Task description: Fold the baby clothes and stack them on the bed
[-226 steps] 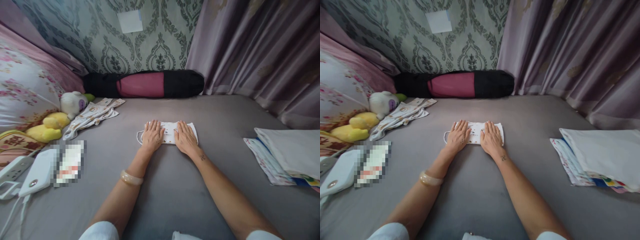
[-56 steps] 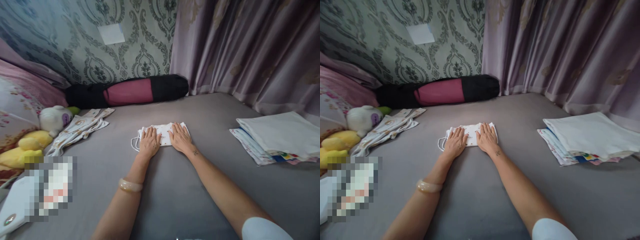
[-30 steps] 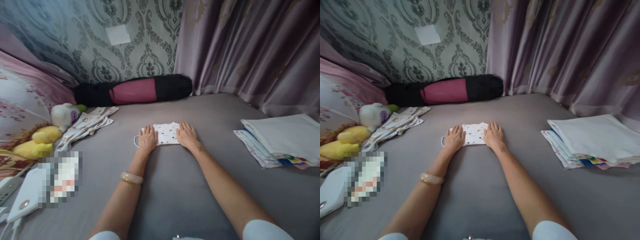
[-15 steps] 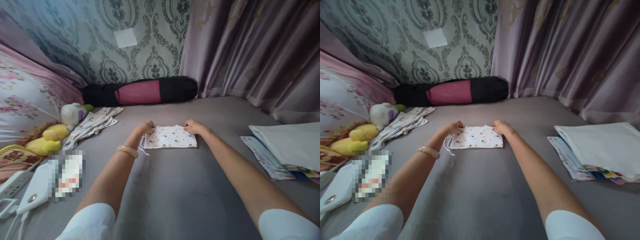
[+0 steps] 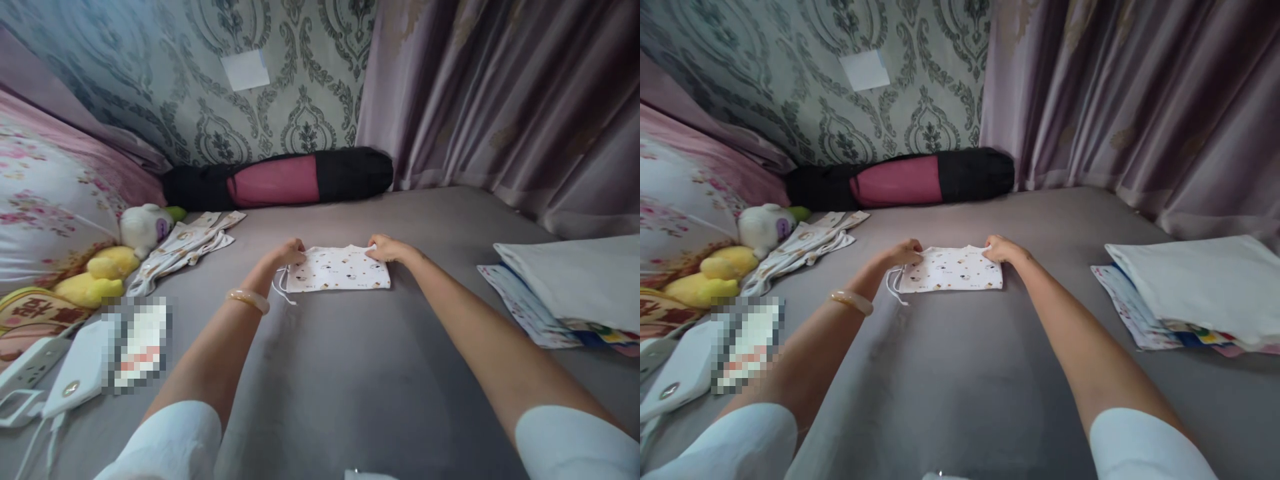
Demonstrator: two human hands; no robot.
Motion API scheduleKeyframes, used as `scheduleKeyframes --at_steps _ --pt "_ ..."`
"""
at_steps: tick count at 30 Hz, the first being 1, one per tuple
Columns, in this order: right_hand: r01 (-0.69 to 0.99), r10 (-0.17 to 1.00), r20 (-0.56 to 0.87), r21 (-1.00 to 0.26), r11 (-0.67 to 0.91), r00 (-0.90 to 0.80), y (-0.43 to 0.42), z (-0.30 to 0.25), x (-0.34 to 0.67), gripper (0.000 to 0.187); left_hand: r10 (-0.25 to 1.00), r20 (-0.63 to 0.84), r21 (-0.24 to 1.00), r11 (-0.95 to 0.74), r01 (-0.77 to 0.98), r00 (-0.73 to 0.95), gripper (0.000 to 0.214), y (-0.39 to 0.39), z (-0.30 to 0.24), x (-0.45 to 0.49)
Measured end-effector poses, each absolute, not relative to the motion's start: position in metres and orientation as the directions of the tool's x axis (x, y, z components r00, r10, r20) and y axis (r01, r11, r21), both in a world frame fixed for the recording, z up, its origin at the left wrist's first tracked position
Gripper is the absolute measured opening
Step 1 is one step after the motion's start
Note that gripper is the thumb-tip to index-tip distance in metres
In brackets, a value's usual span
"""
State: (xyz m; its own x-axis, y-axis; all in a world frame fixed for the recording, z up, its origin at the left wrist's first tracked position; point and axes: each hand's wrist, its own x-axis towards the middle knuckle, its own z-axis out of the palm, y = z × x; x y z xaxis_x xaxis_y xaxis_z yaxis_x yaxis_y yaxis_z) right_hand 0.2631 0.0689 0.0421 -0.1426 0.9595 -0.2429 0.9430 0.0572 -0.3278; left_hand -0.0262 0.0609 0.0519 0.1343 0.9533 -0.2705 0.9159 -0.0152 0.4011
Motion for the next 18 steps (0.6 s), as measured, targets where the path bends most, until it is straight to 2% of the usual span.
scheduleKeyframes --at_steps 5,11,18 --pt "0.913 0.973 -0.182 -0.403 0.060 -0.145 0.061 0.047 0.264 0.044 0.963 -0.220 0.448 -0.042 0.893 0.156 0.028 0.047 0.064 -0.027" --pt "0.838 0.966 -0.151 -0.537 0.096 -0.208 0.047 0.069 0.270 0.025 0.957 -0.104 0.620 -0.149 0.770 0.269 0.034 0.038 0.083 -0.041" --pt "0.757 0.954 -0.003 -0.610 0.236 -0.299 0.036 0.102 0.284 0.018 0.951 -0.036 0.618 -0.220 0.754 0.307 0.025 0.030 0.107 -0.057"
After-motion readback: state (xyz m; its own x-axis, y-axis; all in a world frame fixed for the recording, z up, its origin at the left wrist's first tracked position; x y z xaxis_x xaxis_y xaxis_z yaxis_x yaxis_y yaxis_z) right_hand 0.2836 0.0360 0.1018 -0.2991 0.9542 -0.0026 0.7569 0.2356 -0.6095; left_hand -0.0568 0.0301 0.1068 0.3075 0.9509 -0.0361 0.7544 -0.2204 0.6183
